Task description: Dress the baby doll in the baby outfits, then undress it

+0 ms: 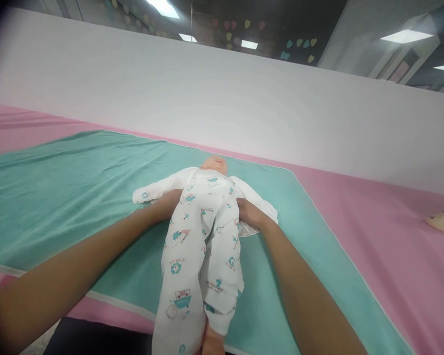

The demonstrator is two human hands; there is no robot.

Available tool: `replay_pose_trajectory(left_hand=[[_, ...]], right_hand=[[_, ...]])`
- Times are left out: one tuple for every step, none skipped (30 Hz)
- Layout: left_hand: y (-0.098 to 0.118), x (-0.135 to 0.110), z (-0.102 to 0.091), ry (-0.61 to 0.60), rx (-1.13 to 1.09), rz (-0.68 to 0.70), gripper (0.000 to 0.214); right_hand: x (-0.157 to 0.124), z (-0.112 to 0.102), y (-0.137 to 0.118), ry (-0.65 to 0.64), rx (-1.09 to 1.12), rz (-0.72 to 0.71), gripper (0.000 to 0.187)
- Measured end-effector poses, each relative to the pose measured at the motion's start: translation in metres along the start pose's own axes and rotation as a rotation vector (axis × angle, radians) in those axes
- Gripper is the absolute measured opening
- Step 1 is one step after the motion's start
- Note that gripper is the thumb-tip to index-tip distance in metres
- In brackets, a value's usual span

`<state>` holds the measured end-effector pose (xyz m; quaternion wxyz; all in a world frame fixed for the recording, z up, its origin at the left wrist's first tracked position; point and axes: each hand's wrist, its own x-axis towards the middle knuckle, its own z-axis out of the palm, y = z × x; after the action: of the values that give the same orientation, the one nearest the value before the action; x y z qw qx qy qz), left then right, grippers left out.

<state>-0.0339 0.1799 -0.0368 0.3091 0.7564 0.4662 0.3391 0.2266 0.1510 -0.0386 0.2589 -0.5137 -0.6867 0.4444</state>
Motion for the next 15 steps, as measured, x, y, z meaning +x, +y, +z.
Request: replay_pose_trajectory(left_hand=[[-0.001,0.000,-0.001,-0.032,0.078,0.020,0.003],[-0.003,0.000,-0.002,-0.065,0.163,0.041,0.003],[-0.004,0.000,-0.003,-0.088,0.242,0.058,0.005],[-0.006,0.001,-0.004,-0.101,0.303,0.069,0.007],[-0.007,0.001,-0.005,-0.107,0.344,0.074,0.009],[-0.009,0.002,-0.005,-0.109,0.374,0.077,0.009],[-0.010,0.002,-0.006,-0.107,0.397,0.078,0.010],[-0.012,0.003,-0.006,-0.101,0.415,0.076,0.011],[-0.013,0.003,-0.006,-0.094,0.431,0.071,0.012],[-0.014,0.003,-0.005,-0.085,0.442,0.063,0.014],[-0.015,0.003,-0.005,-0.074,0.450,0.053,0.015],[-0.015,0.003,-0.004,-0.059,0.446,0.042,0.016],[-0.015,0.003,-0.002,-0.039,0.425,0.029,0.016],[-0.014,0.002,-0.001,-0.008,0.392,0.014,0.016],[-0.013,0.002,0.000,0.033,0.348,-0.005,0.016]], right_hand=[[0.000,-0.002,0.001,-0.001,-0.037,-0.006,0.021],[0.000,-0.003,0.002,-0.001,-0.070,-0.006,0.020],[0.000,-0.005,0.003,-0.002,-0.099,0.001,0.020],[0.000,-0.006,0.004,0.000,-0.118,0.012,0.020],[0.000,-0.008,0.005,0.010,-0.125,0.024,0.019],[0.000,-0.008,0.006,0.023,-0.125,0.037,0.019],[0.000,-0.008,0.006,0.041,-0.118,0.049,0.018],[0.001,-0.007,0.007,0.065,-0.103,0.061,0.017],[0.003,-0.006,0.007,0.094,-0.084,0.074,0.016],[0.004,-0.004,0.008,0.126,-0.061,0.086,0.016],[0.006,-0.002,0.009,0.160,-0.035,0.093,0.015],[0.007,0.001,0.010,0.193,-0.003,0.094,0.016],[0.009,0.003,0.011,0.226,0.030,0.086,0.017],[0.010,0.005,0.013,0.260,0.060,0.072,0.019],[0.012,0.007,0.014,0.300,0.081,0.054,0.021]])
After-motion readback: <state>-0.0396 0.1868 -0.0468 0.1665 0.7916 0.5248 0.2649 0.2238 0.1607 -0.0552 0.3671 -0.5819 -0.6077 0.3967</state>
